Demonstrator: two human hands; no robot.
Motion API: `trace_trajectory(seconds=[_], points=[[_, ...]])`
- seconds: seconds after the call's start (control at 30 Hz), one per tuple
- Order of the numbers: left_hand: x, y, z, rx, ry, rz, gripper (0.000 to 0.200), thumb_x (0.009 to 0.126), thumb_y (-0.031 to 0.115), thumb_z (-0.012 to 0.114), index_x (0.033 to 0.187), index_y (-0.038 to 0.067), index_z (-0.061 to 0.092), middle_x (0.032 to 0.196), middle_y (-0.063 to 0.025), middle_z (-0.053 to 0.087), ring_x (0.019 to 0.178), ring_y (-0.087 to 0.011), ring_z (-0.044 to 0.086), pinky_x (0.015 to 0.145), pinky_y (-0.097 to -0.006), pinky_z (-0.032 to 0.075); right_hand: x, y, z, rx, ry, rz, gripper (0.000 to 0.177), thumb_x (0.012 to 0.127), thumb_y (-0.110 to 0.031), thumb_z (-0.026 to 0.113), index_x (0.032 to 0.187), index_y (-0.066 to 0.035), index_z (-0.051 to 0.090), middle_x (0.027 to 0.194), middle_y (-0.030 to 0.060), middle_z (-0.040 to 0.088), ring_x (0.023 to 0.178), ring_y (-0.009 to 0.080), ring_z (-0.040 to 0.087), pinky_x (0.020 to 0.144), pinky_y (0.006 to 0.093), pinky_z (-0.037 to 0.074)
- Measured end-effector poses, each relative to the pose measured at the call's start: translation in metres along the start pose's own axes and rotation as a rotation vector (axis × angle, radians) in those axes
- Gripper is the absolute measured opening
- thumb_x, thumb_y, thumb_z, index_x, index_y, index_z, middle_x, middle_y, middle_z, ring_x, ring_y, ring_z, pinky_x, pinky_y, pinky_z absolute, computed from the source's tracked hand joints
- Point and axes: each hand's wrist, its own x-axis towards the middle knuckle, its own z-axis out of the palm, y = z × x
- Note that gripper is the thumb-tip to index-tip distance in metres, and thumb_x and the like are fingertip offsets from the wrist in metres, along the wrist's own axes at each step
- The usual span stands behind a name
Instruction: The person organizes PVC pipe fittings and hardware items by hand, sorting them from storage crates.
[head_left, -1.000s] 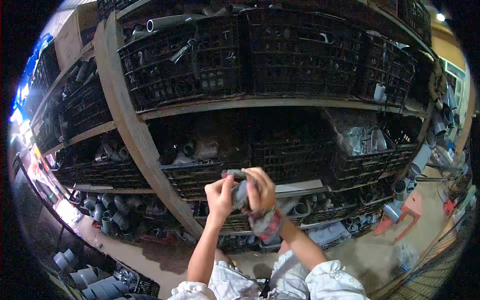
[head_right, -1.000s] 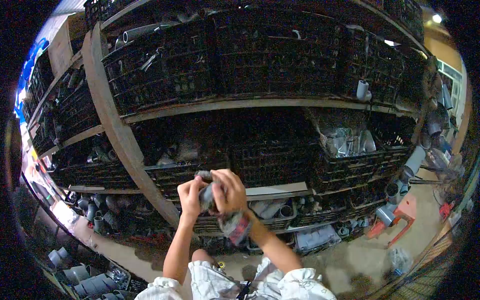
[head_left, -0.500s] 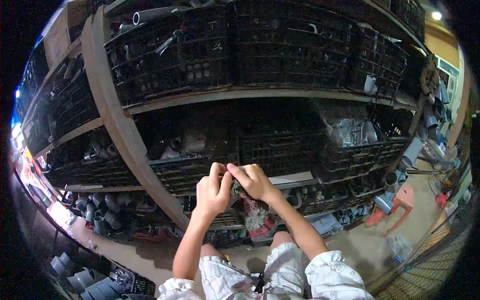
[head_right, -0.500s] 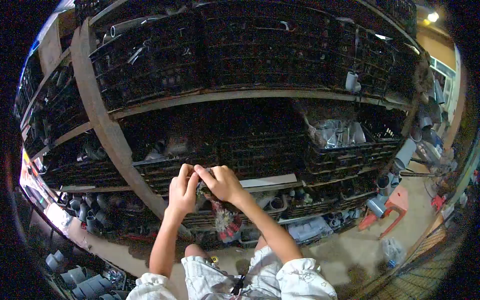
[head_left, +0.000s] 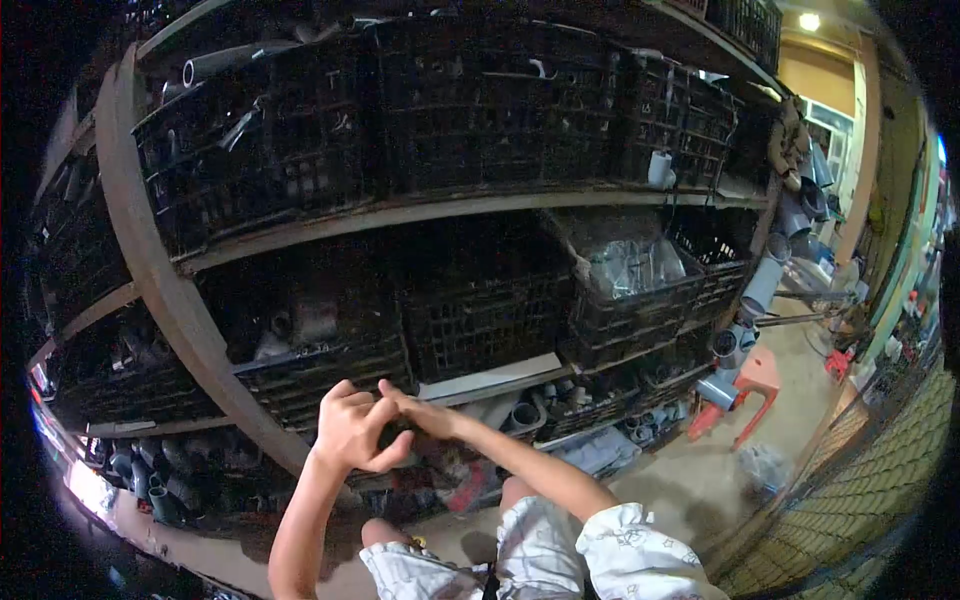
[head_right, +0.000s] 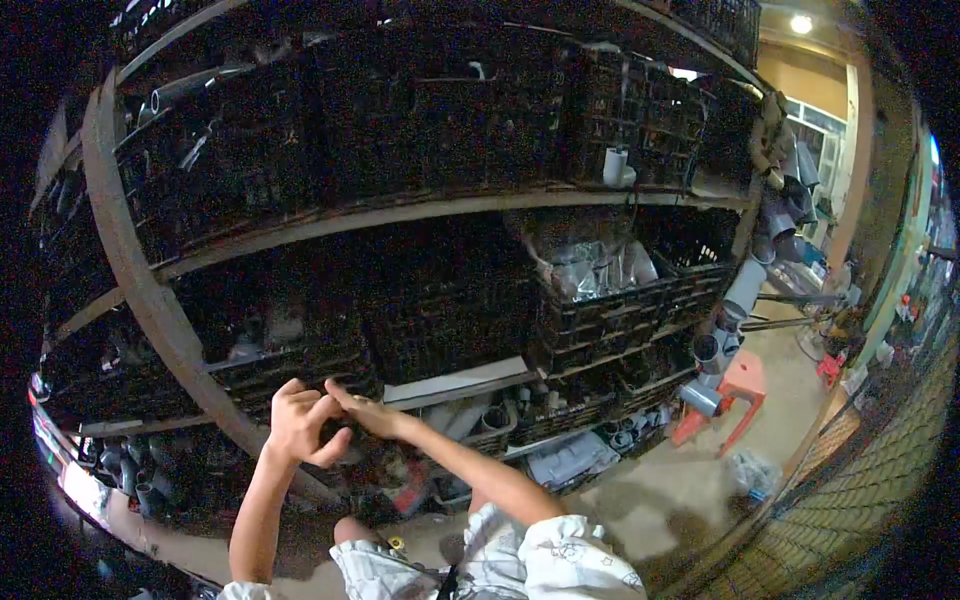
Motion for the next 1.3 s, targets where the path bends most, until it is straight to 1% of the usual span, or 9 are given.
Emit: trace_trajectory(seconds=[0.07, 0.13, 0.23, 0.37, 0.63, 0.8, 0.93, 1.07, 1.3], points=[[0.001, 0.0, -0.007, -0.003, 0.046, -0.091, 0.025, 0.058, 0.034, 0.056, 0.055, 0.01, 0.047, 0.042, -0.0036, 0.038, 0.038, -0.0199, 0.039, 0.047, -0.0312, 0.029, 0.013, 0.022, -0.007, -0.225, -0.013, -0.137, 0.062, 0.089, -0.048, 0.016, 0.119, 0.004, 0.03, 0.084, 0.0164, 0.05, 0.077, 0.0212, 0.045, 0.081, 0.0313, 0.034], [0.001, 0.001, -0.009, 0.01, 0.098, -0.117, 0.026, 0.056, 0.033, 0.057, 0.052, 0.01, 0.045, 0.042, -0.0042, 0.038, 0.038, -0.0203, 0.038, 0.046, -0.0315, 0.028, -0.004, -0.034, -0.001, -0.337, 0.089, -0.035, 0.059, 0.089, -0.044, 0.02, 0.087, 0.005, 0.052, 0.07, 0.026, 0.051, 0.071, 0.0342, 0.051, 0.072, 0.0353, 0.038], [-0.003, -0.003, -0.009, -0.027, 0.21, -0.232, 0.027, 0.055, 0.03, 0.057, 0.05, 0.009, 0.041, 0.044, -0.0046, 0.04, 0.039, -0.022, 0.038, 0.047, -0.0323, 0.027, 0.004, -0.016, 0.005, -0.508, 0.349, -0.445, 0.057, 0.089, -0.041, 0.023, 0.064, 0.003, 0.05, 0.058, 0.0236, 0.049, 0.061, 0.0388, 0.052, 0.055, 0.0405, 0.037], [-0.006, -0.007, -0.002, -0.198, 0.386, -0.437, 0.027, 0.065, 0.023, 0.054, 0.051, 0.005, 0.04, 0.046, -0.0078, 0.04, 0.041, -0.0237, 0.038, 0.046, -0.0317, 0.028, -0.005, -0.043, 0.01, -0.409, 0.428, -0.445, 0.047, 0.087, -0.035, 0.035, 0.058, 0.0, 0.047, 0.051, 0.0203, 0.046, 0.052, 0.0368, 0.05, 0.048, 0.0404, 0.036], [0.008, 0.004, 0.007, -0.809, 0.625, -0.912, 0.035, 0.083, 0.018, 0.049, 0.054, 0.004, 0.034, 0.047, 0.0031, 0.033, 0.044, -0.0038, 0.037, 0.039, -0.0223, 0.026, -0.004, -0.038, 0.005, -0.678, 0.616, -0.928, 0.034, 0.069, -0.033, 0.054, 0.067, 0.001, 0.052, 0.062, 0.0143, 0.053, 0.056, 0.0303, 0.052, 0.054, 0.0362, 0.04], [0.014, 0.005, 0.01, -0.668, 0.556, -0.99, 0.029, 0.088, 0.023, 0.042, 0.066, 0.003, 0.04, 0.051, 0.0011, 0.038, 0.048, -0.0063, 0.038, 0.045, -0.0232, 0.031, -0.008, -0.047, -0.004, -0.787, 0.561, -0.929, 0.027, 0.065, -0.027, 0.055, 0.066, 0.0, 0.052, 0.062, 0.0119, 0.053, 0.054, 0.0278, 0.052, 0.051, 0.0347, 0.039], [0.002, 0.001, 0.024, -0.43, 0.63, -0.908, 0.027, 0.085, 0.024, 0.046, 0.098, 0.001, 0.041, 0.095, -0.0091, 0.041, 0.08, -0.0133, 0.039, 0.07, -0.0264, 0.035, -0.007, -0.055, -0.01, -0.708, 0.807, -0.952, 0.024, 0.067, -0.025, 0.053, 0.07, -0.002, 0.053, 0.061, 0.0105, 0.053, 0.053, 0.0268, 0.052, 0.052, 0.0348, 0.04], [0.014, 0.018, 0.009, -1.289, 0.644, -1.221, 0.049, 0.081, 0.03, 0.054, 0.112, 0.005, 0.026, 0.099, -0.0094, 0.04, 0.089, -0.0136, 0.041, 0.076, -0.0258, 0.036, -0.001, -0.058, 0.001, -0.905, 0.83, -1.13, 0.028, 0.069, -0.026, 0.053, 0.083, -0.001, 0.052, 0.073, 0.0122, 0.052, 0.061, 0.0284, 0.05, 0.059, 0.037, 0.04], [0.008, 0.027, 0.006, -1.109, 0.519, -0.963, 0.058, 0.071, 0.009, 0.065, 0.12, 0.001, 0.035, 0.106, -0.01, 0.048, 0.087, -0.014, 0.052, 0.071, -0.0234, 0.044, -0.011, -0.048, 0.006, -0.235, 0.92, -0.58, 0.018, 0.086, -0.013, 0.035, 0.085, 0.001, 0.047, 0.069, 0.0047, 0.047, 0.062, 0.0094, 0.042, 0.054, 0.0236, 0.034]])
